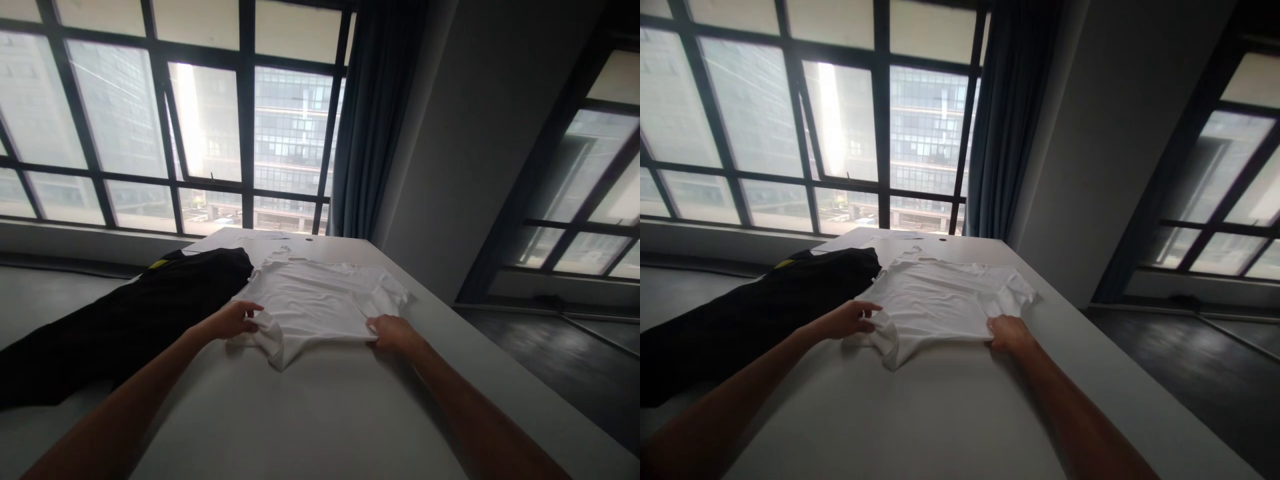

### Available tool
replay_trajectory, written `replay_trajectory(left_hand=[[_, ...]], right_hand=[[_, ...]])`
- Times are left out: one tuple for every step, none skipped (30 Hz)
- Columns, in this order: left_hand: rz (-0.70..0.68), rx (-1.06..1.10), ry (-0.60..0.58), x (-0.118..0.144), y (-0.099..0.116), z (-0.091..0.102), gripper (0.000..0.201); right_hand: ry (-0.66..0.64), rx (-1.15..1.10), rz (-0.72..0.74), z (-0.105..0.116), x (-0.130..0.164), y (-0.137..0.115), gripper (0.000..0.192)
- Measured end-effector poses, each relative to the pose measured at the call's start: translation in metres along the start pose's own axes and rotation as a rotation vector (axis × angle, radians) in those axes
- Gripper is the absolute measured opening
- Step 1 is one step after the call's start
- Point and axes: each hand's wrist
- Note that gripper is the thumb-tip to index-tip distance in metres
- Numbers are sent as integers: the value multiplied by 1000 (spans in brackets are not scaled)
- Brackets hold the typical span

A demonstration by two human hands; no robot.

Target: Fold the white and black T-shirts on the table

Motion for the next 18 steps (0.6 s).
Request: replay_trajectory(left_hand=[[-22, -4, -41, 6, 2, 1, 44], [-60, 0, -86, 11, 5, 2, 39], [-115, 18, -129, 16, 8, 3, 36], [-179, 49, -168, 21, 12, 4, 36], [-237, 90, -203, 26, 16, 5, 37], [-277, 129, -234, 29, 21, 6, 38], [-292, 156, -264, 32, 25, 8, 39], [-281, 163, -292, 35, 29, 9, 40], [-249, 151, -314, 37, 31, 10, 41], [-208, 126, -332, 38, 33, 10, 42], [-170, 99, -339, 40, 34, 11, 42], [-141, 78, -339, 41, 34, 11, 43], [-122, 67, -332, 42, 34, 12, 43], [-114, 64, -326, 43, 35, 12, 44], [-107, 70, -329, 44, 36, 11, 43], [-98, 90, -340, 44, 37, 11, 42], [-87, 122, -362, 45, 39, 10, 40], [-76, 164, -394, 46, 43, 8, 39]], right_hand=[[-57, -45, -9, 0, 3, 6, 55], [-120, -109, -8, 1, 4, 13, 68], [-189, -197, -17, 3, 4, 20, 82], [-254, -299, -45, 4, 2, 27, 95], [-294, -393, -94, 4, 0, 34, 102], [-296, -444, -154, 2, -3, 39, 103], [-254, -439, -213, -1, -6, 43, 101], [-179, -383, -260, -7, -9, 46, 94], [-94, -304, -283, -13, -12, 48, 84], [-19, -229, -295, -20, -14, 49, 71], [40, -176, -311, -27, -15, 50, 57], [91, -154, -334, -32, -16, 52, 46], [136, -155, -365, -35, -16, 56, 38], [178, -171, -408, -37, -14, 62, 35], [215, -196, -459, -38, -11, 71, 34], [237, -234, -516, -37, -6, 82, 35], [245, -280, -582, -37, 0, 96, 36], [247, -328, -653, -38, 7, 112, 38]])
Point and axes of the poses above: each hand's wrist, its own x-axis away from the middle knuckle, its own z-axis out of the back of the hand, y = z × x, and after that the axes turned 3 degrees about x, right-handed
